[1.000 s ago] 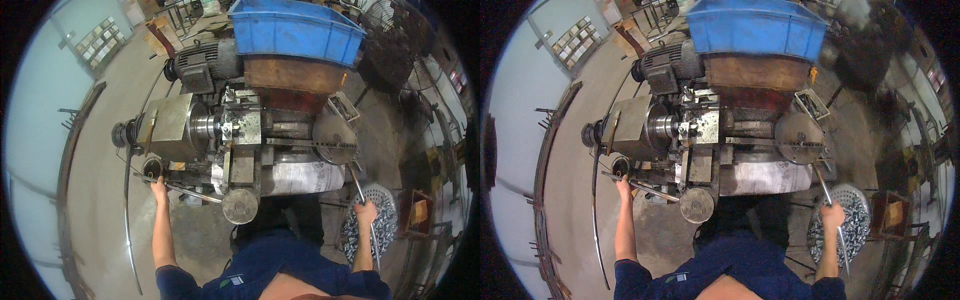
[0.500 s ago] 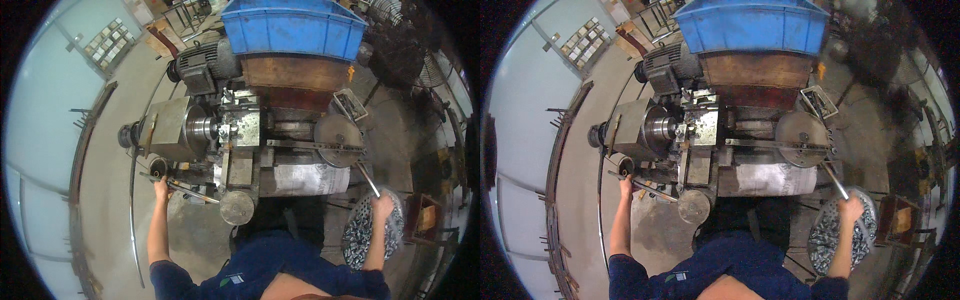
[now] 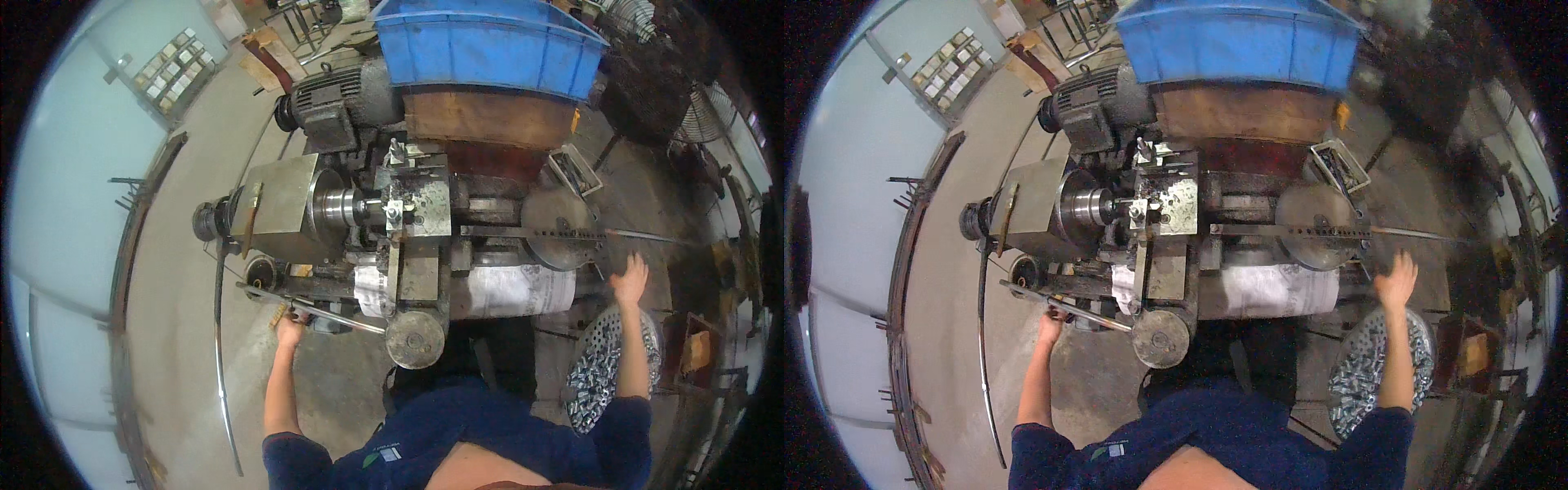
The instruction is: The person operates a manual metal forming machine in a workshop, repeatedly inserting small metal pieces into the machine, pulling a lever to activate the forming cycle, and collecting the finished parts into a blue bin. The process is continuous and repetitive throughout the clip.
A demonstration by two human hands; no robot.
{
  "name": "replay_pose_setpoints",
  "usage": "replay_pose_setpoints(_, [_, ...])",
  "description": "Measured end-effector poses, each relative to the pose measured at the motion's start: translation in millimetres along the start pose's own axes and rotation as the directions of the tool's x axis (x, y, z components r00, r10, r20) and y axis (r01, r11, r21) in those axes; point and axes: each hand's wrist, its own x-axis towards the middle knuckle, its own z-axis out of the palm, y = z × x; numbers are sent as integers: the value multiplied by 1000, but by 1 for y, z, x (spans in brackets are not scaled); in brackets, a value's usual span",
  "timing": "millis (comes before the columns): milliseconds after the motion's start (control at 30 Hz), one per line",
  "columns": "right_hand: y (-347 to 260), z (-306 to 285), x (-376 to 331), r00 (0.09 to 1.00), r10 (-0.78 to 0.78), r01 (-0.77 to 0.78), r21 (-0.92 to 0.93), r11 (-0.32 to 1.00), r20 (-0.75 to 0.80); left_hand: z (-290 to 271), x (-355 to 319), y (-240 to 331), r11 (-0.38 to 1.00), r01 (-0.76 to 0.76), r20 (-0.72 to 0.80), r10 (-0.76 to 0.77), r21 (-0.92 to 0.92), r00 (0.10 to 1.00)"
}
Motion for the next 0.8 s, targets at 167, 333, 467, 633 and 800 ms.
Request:
replay_pose_setpoints(167, [4, -9, -43, 951, 83, -140, 175, 975, 298, 33, -2, 40, 820, -218, 133, 174, 530, 976])
replay_pose_setpoints(333, [-23, -28, -64, 965, 72, -142, 270, 952, 254, 120, -22, 62, 970, 108, -390, -189, -220, 901])
replay_pose_setpoints(467, [-31, -56, -53, 959, 70, -155, 297, 942, 276, 67, -23, 59, 990, -60, -57, 68, 131, 996])
replay_pose_setpoints(633, [-46, -71, -14, 993, -28, -17, 379, 925, 112, 44, 2, 21, 874, -264, 199, 197, 407, 960])
replay_pose_setpoints(800, [-139, -113, 35, 958, -277, 277, 482, 831, -73, 48, -17, 28, 948, -108, 94, 83, 301, 992])
